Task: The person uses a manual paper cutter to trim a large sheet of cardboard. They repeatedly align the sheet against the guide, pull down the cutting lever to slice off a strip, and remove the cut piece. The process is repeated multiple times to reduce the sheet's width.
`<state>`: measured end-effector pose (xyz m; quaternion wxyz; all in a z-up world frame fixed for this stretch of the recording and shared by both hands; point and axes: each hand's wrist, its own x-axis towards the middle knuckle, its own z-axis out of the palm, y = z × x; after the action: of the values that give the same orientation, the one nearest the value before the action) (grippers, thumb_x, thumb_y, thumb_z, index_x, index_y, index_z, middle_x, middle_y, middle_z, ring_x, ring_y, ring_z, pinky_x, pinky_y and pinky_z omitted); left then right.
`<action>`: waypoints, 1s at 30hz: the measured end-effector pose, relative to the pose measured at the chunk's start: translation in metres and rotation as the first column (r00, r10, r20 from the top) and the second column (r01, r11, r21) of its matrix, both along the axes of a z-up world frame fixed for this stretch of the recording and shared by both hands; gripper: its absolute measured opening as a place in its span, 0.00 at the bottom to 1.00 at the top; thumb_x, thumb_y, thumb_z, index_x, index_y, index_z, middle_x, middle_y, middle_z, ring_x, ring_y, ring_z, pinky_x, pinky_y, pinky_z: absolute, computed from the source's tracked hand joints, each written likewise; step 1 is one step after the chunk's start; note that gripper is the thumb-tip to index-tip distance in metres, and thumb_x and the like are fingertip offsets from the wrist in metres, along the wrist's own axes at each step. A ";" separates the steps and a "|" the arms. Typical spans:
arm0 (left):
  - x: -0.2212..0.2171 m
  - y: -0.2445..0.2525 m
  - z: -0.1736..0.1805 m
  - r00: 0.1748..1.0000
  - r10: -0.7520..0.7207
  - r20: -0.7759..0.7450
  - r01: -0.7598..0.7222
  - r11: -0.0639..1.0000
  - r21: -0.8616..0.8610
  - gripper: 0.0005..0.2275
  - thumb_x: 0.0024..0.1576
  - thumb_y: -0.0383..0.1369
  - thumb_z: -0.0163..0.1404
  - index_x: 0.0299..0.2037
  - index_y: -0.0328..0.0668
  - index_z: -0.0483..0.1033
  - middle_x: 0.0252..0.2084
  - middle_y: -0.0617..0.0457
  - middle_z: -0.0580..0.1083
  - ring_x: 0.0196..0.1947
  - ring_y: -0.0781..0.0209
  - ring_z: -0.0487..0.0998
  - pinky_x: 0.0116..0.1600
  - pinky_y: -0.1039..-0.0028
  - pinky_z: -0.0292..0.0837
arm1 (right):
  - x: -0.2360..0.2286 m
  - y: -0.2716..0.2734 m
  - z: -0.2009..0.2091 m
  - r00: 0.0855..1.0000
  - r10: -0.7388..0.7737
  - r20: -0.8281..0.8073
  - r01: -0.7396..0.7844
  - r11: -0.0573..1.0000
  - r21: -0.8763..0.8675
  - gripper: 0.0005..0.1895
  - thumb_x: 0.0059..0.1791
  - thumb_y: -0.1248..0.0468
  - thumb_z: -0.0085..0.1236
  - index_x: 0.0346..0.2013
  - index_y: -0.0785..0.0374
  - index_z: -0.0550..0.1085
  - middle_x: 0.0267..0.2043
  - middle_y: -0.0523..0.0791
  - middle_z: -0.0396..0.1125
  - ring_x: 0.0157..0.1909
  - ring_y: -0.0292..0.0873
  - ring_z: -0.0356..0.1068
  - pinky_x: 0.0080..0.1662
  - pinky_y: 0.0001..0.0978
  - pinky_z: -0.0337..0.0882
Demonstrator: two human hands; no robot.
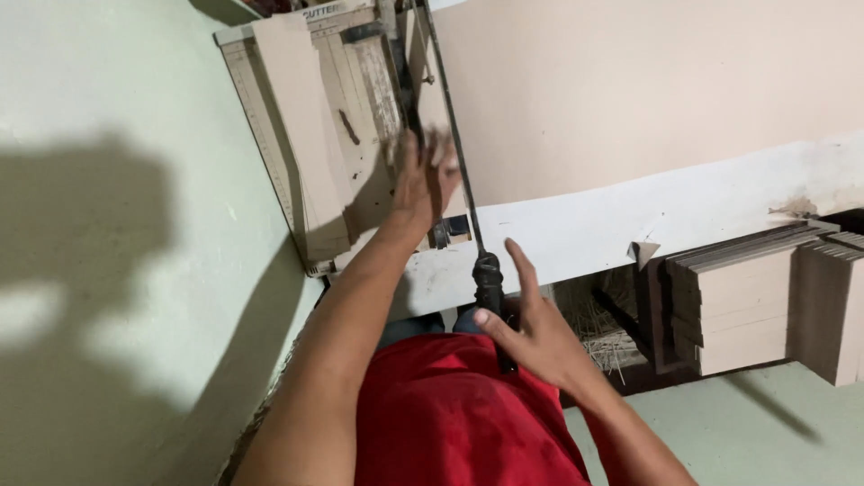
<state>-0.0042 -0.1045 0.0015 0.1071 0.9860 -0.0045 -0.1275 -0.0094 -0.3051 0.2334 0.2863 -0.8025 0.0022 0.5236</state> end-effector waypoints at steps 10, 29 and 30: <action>-0.075 0.034 -0.008 0.885 -0.465 -0.010 0.459 0.869 0.188 0.07 0.51 0.30 0.56 0.22 0.57 0.80 0.23 0.55 0.77 0.25 0.55 0.75 0.35 0.58 0.64 | 0.035 -0.103 -0.204 0.689 -0.724 -0.027 0.722 0.683 0.111 0.34 0.58 0.46 0.50 0.70 0.61 0.51 0.50 0.64 0.69 0.38 0.61 0.77 0.42 0.54 0.79; 0.026 0.010 0.039 0.864 0.234 -0.446 -0.331 0.931 -0.153 0.44 0.58 0.49 0.57 0.77 0.53 0.39 0.76 0.30 0.44 0.76 0.29 0.40 0.74 0.38 0.40 | 0.056 -0.093 -0.257 0.574 -0.805 -0.152 0.807 0.524 0.273 0.19 0.57 0.54 0.58 0.47 0.67 0.67 0.40 0.43 0.69 0.41 0.45 0.76 0.43 0.42 0.81; 0.027 0.005 0.036 0.862 0.233 -0.451 -0.333 0.930 -0.155 0.44 0.58 0.49 0.57 0.77 0.53 0.39 0.76 0.30 0.44 0.76 0.29 0.40 0.74 0.38 0.40 | 0.057 -0.092 -0.254 0.574 -0.805 -0.151 0.808 0.526 0.267 0.19 0.57 0.54 0.58 0.47 0.67 0.67 0.40 0.43 0.69 0.41 0.45 0.76 0.43 0.42 0.81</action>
<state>0.0229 -0.0998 0.0372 0.2354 0.9053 0.1500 -0.3203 0.0479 -0.3968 -0.0206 0.6160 -0.6532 0.2924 0.3293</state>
